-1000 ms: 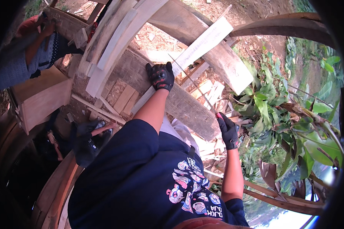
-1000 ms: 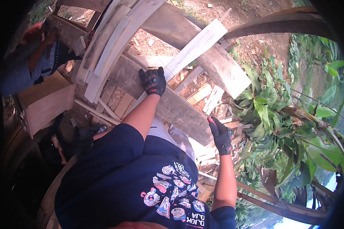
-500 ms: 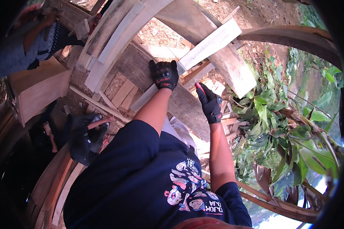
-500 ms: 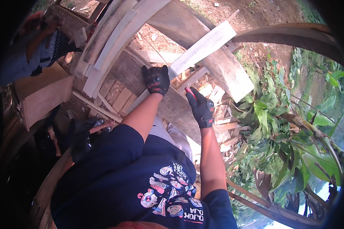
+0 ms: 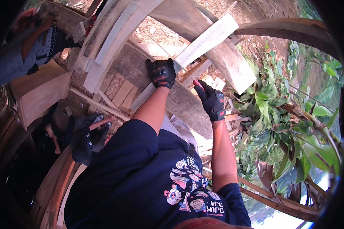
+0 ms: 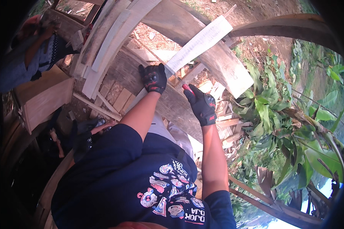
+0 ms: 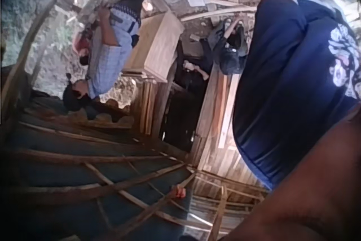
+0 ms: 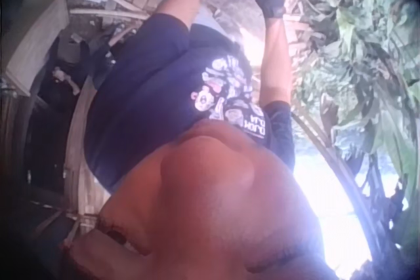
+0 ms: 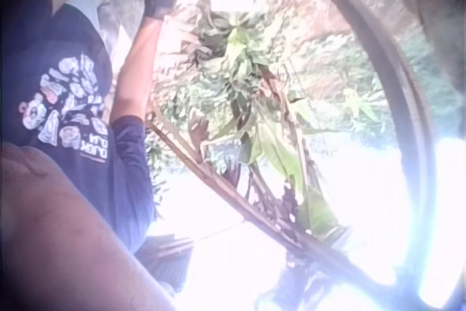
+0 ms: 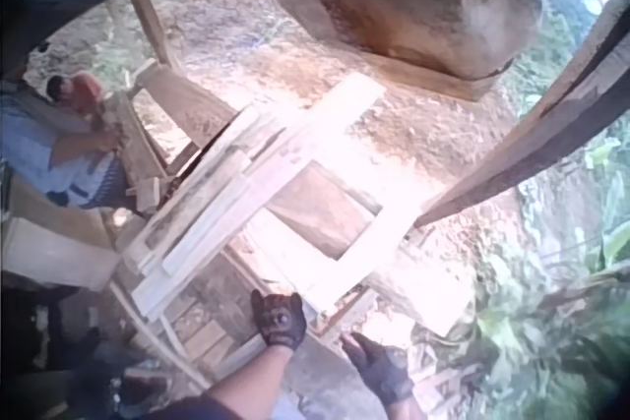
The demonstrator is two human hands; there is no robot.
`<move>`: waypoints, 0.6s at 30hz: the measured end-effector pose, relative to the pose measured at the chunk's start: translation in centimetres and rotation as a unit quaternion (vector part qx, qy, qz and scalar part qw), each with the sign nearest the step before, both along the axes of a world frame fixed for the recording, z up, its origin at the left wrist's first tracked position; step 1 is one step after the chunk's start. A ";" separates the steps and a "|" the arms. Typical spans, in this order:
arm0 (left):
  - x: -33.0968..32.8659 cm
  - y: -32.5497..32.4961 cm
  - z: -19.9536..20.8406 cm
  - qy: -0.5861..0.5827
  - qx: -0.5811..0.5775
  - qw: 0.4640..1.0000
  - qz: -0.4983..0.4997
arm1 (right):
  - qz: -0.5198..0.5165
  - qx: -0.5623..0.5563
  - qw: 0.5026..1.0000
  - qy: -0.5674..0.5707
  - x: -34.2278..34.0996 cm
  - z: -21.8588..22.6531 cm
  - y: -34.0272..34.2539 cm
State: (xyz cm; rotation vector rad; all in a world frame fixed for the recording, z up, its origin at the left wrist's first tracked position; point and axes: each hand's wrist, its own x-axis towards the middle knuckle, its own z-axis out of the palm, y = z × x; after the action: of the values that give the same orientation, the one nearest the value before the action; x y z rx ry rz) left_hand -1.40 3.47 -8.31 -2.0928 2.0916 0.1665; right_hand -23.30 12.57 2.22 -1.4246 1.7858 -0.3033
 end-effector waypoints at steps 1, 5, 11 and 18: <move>0.1 0.0 -0.1 0.002 -0.005 1.000 -0.002 | 0.000 0.016 1.000 0.005 0.1 0.5 -0.2; -0.3 -0.1 0.9 0.011 -0.006 1.000 -0.009 | 0.012 0.046 0.996 0.079 0.7 2.9 -0.5; -0.3 -0.2 1.1 0.040 0.007 0.998 0.046 | -0.026 0.063 0.996 0.049 -4.2 6.4 4.7; -0.8 -0.7 2.5 0.039 0.057 0.995 0.066 | -0.062 0.115 0.991 0.016 -7.5 14.6 12.0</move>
State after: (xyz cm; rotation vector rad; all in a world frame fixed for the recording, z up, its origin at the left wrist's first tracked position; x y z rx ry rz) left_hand -2.24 2.78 -5.85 -2.1872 1.9351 0.3815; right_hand -30.77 24.54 16.79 -1.1660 1.8742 -0.1340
